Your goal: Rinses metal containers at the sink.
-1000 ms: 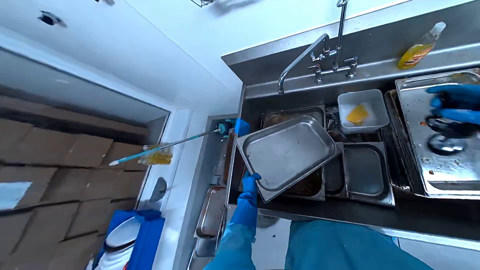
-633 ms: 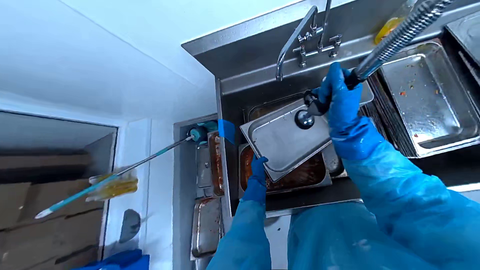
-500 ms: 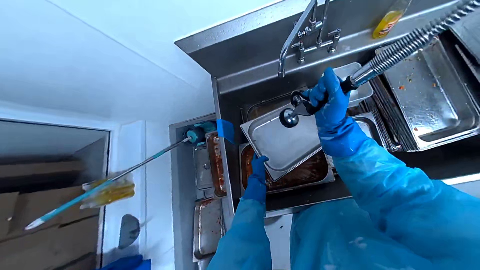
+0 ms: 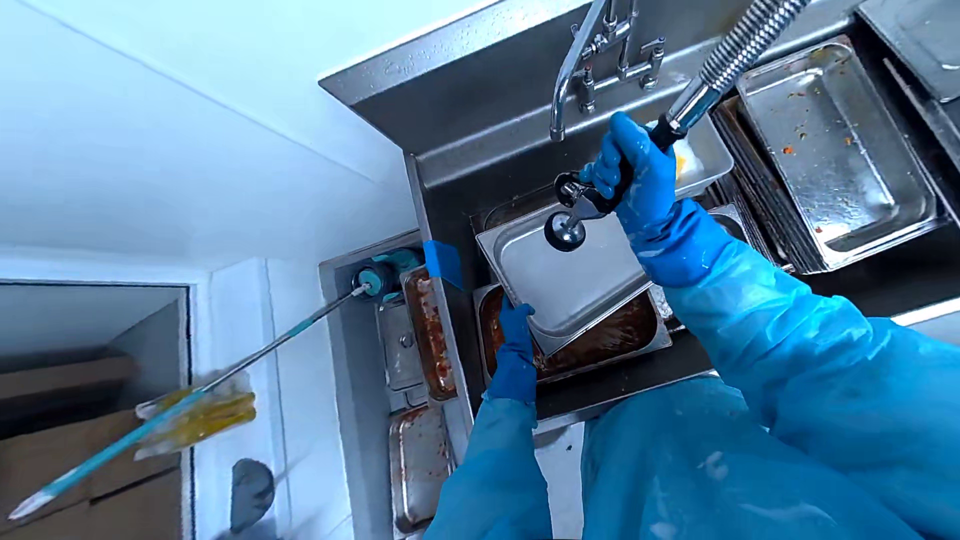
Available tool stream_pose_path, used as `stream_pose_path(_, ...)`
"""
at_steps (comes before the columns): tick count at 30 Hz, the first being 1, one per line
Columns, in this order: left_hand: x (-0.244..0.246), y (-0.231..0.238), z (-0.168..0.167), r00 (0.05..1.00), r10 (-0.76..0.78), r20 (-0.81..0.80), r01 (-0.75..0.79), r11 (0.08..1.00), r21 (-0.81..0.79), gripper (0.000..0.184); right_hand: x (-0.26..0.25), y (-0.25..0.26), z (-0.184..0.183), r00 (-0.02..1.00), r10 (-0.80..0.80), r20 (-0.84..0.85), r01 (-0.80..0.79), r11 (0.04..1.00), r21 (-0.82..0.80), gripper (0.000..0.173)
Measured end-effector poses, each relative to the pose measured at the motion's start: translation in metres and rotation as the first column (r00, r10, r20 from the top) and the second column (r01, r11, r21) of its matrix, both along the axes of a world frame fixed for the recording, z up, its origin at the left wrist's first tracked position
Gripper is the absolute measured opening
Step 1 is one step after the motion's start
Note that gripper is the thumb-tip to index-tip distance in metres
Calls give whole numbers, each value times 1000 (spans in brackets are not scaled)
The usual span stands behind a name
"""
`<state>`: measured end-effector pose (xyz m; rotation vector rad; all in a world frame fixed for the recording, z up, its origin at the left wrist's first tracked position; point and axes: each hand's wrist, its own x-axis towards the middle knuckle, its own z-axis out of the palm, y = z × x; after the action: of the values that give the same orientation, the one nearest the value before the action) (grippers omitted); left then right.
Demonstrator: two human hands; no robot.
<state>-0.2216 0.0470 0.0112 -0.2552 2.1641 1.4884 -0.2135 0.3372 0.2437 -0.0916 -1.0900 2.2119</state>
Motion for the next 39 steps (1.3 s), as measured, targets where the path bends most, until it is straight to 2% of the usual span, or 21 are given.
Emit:
stream_pose_path(4,2,9,10,998,48,-41,-47,999,23,85,18,-8,-1,989,134,57,-133,991,-10,40)
stream_pose_path(7,0,19,25,997,38,-68,-37,999,15,88,35,-13,-10,985,143,91,-144,990,1,37)
stream_pose_path(9,-2,24,32,995,40,-87,-43,999,-33,92,46,-8,-21,993,85,82,-90,994,60,33)
stream_pose_path(11,0,26,39,996,51,-71,-54,998,-40,93,52,3,-26,1000,-16,-1,16,996,85,33)
stream_pose_path(14,8,24,48,997,72,-22,-73,995,-60,93,52,23,-16,972,-172,-158,179,983,30,39)
stream_pose_path(16,14,23,54,996,85,-2,-85,993,-82,88,50,28,-4,942,-213,-258,224,974,15,39)
stream_pose_path(18,22,26,64,993,115,11,-113,990,-79,82,49,27,7,929,-187,-319,204,979,19,37)
stream_pose_path(21,33,30,78,990,141,2,-140,984,-113,82,55,23,18,936,-117,-333,145,988,60,35)
stream_pose_path(24,47,32,97,989,135,-52,-143,968,-207,85,70,41,17,946,-98,-310,165,966,199,30)
stream_pose_path(28,68,40,128,976,202,-81,-216,943,-252,86,90,75,8,958,-178,-226,246,914,323,24)
stream_pose_path(31,85,48,136,966,235,-110,-256,932,-257,90,100,82,7,957,-168,-236,229,938,261,24)
stream_pose_path(35,105,66,147,960,233,-158,-269,922,-278,91,107,77,22,923,-120,-366,145,989,39,33)
stream_pose_path(37,113,73,155,953,247,-174,-289,915,-283,89,110,78,27,917,-87,-389,97,995,8,35)
stream_pose_path(39,120,74,166,945,252,-207,-306,903,-300,88,114,86,27,923,-41,-384,65,997,51,33)
